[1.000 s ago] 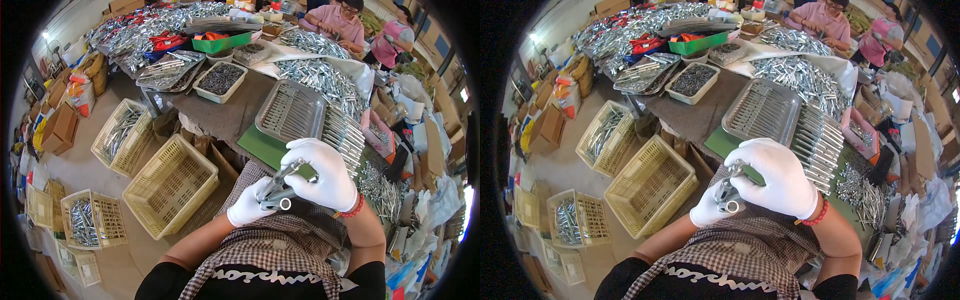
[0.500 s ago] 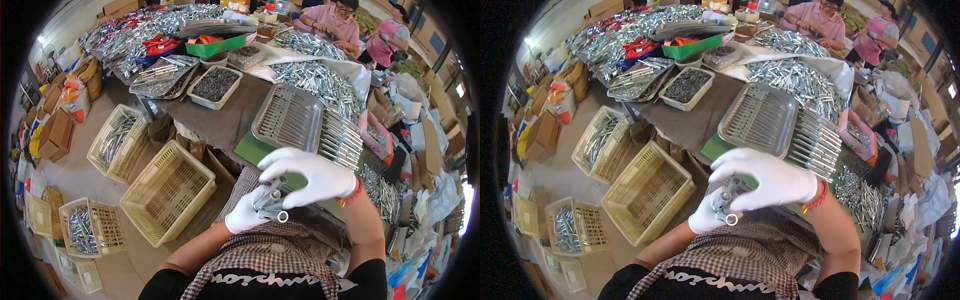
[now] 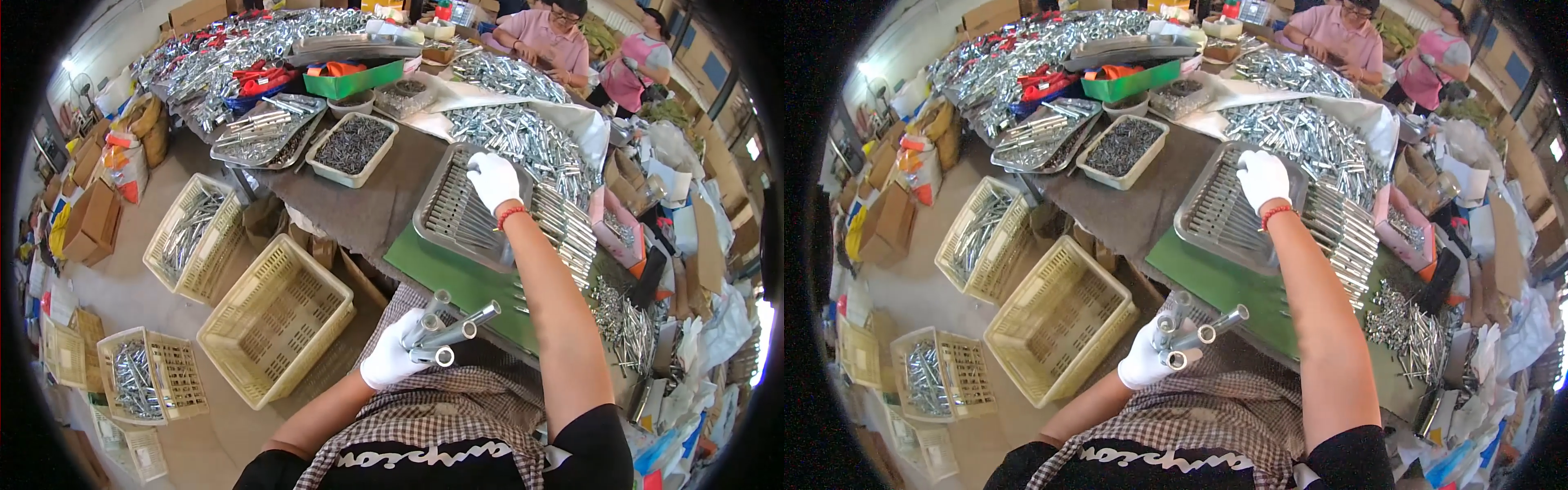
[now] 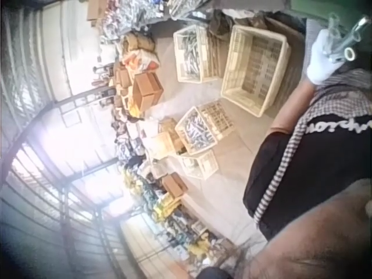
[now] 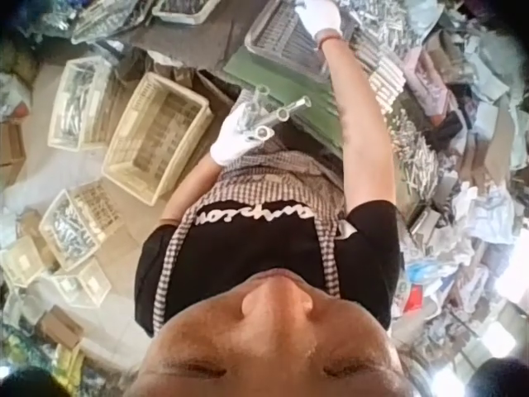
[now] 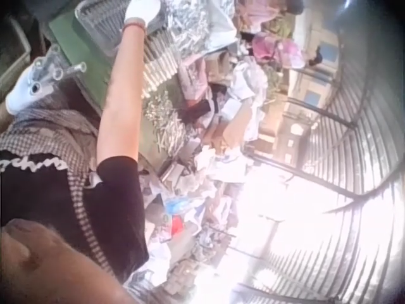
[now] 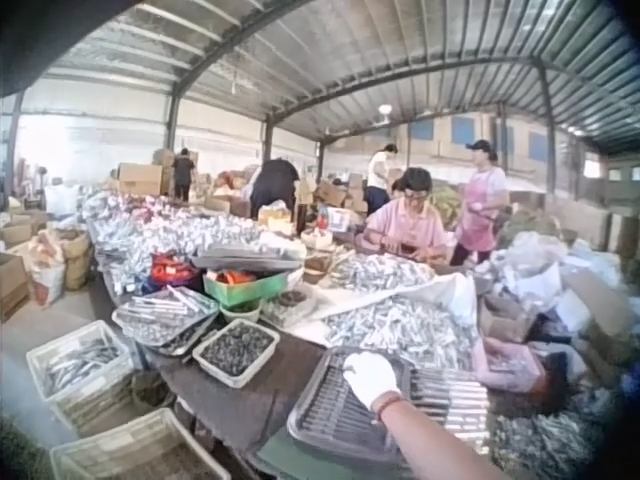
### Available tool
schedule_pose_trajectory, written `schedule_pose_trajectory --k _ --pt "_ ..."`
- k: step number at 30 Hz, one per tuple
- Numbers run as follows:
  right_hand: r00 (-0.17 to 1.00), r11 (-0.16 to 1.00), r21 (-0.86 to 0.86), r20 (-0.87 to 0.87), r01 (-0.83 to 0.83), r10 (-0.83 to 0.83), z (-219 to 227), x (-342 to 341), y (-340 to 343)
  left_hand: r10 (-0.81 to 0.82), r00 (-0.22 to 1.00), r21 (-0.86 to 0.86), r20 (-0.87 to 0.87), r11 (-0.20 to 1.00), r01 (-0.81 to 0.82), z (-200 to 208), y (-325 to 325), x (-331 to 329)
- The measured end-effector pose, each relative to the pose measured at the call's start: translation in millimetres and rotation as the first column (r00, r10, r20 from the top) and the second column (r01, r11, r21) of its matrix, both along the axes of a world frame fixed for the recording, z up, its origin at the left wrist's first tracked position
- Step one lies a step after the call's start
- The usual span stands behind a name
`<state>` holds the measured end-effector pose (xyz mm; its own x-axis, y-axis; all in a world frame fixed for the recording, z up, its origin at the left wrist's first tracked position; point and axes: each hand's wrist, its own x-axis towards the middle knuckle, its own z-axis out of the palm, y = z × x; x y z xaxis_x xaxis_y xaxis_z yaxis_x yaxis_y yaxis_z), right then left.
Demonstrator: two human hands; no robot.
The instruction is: The person is assembling and sorting various metal components at a workbench in a manufacturing environment.
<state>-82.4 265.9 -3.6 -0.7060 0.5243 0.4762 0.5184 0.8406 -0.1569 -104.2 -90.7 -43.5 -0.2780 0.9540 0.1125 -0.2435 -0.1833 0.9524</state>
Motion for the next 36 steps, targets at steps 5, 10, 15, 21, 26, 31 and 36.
schedule_pose_trajectory --k 5,10,15,21,26,31,36 --pt "0.998 0.976 -0.208 -0.012 0.063 -0.067 8.2 -0.7 4.0 -0.019 0.999 -0.005 -0.032 1.000 0.019 0.7 3.1 -2.0" --pt "0.992 0.944 -0.328 -0.123 -0.034 -0.007 35.6 19.0 -17.4 -0.003 1.000 -0.012 0.031 1.000 0.004 0.5 7.5 -1.9" --pt "0.743 0.535 -0.632 -0.670 -0.561 -0.011 115.5 53.4 -119.5 0.044 0.998 -0.037 0.041 0.998 -0.042 1.3 2.9 -3.1" --pt "0.701 0.500 -0.571 -0.706 -0.651 0.106 156.3 107.1 -216.6 0.128 0.991 0.034 -0.027 0.991 -0.127 6.5 15.1 6.9" --pt "0.695 0.545 -0.504 -0.684 -0.669 0.221 147.7 123.7 -232.9 0.124 0.988 0.093 -0.087 0.989 -0.116 7.5 16.5 13.1" --pt "0.742 0.691 -0.427 -0.626 -0.584 0.240 139.5 131.8 -240.0 0.116 0.983 0.095 -0.144 0.990 -0.103 15.7 13.1 15.9" --pt "0.778 0.804 -0.118 -0.366 -0.582 0.510 132.9 125.2 -238.7 0.162 0.971 0.088 -0.175 0.985 -0.149 18.1 14.1 22.3"
